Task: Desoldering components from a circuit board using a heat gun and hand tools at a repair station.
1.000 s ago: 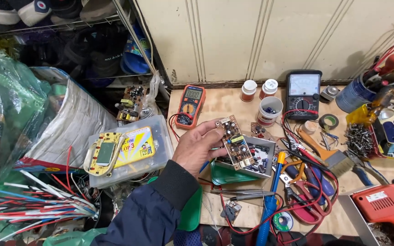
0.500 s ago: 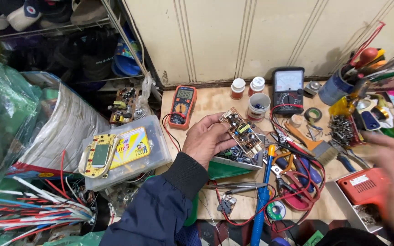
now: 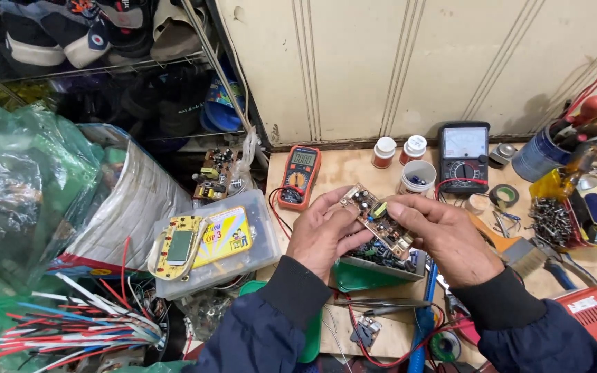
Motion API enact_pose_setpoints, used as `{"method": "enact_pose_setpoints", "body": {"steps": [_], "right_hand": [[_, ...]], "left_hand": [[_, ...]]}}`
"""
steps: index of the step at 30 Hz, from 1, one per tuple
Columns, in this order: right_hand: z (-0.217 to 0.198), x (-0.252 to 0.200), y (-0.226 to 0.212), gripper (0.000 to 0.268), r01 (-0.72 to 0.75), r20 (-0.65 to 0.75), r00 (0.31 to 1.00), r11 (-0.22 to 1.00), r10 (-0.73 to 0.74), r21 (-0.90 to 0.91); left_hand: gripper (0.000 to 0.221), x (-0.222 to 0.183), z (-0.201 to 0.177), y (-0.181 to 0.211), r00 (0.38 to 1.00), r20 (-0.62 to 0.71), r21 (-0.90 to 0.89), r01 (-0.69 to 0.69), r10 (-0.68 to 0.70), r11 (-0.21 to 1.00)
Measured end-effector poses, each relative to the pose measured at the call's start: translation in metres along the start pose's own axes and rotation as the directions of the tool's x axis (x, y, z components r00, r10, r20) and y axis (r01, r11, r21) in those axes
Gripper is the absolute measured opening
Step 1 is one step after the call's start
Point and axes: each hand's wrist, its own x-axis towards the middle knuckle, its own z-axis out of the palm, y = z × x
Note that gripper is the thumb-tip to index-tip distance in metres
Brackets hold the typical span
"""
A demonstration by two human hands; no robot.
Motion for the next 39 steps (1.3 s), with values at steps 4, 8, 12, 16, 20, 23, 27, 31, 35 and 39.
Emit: {"method": "enact_pose_setpoints", "body": {"steps": [4,8,12,16,20,23,27,31,35,39], "right_hand": [[0.001,0.006,0.008,0.037,0.079,0.033,0.996,0.996,-0.08,0.033],[-0.001,0.006,0.012,0.038,0.055,0.046,0.997,0.998,-0.056,0.025],[0.0,0.0,0.011,0.039,0.042,0.055,0.998,0.999,-0.044,0.031],[-0.004,0.001,0.005,0.039,0.087,0.041,0.995,0.996,-0.087,0.0],[0.0,-0.003,0.001,0.038,0.12,0.012,0.993,0.992,-0.119,-0.044],[-0.003,0.001,0.008,0.034,0.156,0.003,0.988,0.986,-0.156,-0.053],[-0.003,0.004,0.008,0.032,0.174,0.006,0.985,0.983,-0.174,-0.063],[0.001,0.003,0.003,0.033,0.195,0.009,0.981,0.977,-0.195,-0.087],[0.001,0.003,0.009,0.032,0.188,0.009,0.982,0.978,-0.188,-0.089],[0.001,0.005,0.015,0.032,0.182,0.015,0.983,0.978,-0.182,-0.1]], "left_hand": [[0.062,-0.007,0.001,0.008,1.0,-0.014,0.015,-0.012,0.012,1.0],[0.055,0.005,-0.011,-0.002,0.999,-0.033,0.047,-0.031,0.033,0.998],[0.052,0.014,-0.018,-0.014,0.999,-0.018,0.048,-0.049,0.05,0.998],[0.052,0.019,-0.021,-0.018,0.998,0.007,0.049,-0.063,0.062,0.997],[0.052,0.017,-0.017,-0.016,0.997,0.005,0.059,-0.073,0.073,0.996],[0.052,0.015,-0.015,-0.013,0.996,0.008,0.067,-0.089,0.089,0.994],[0.053,0.014,-0.013,-0.012,0.997,-0.024,0.048,-0.077,0.078,0.996],[0.052,0.014,-0.015,-0.01,0.997,-0.046,0.034,-0.055,0.056,0.998],[0.05,0.016,-0.017,-0.009,0.997,-0.053,0.047,-0.049,0.052,0.998],[0.05,0.017,-0.018,-0.009,0.997,-0.055,0.045,-0.055,0.058,0.997]]}}
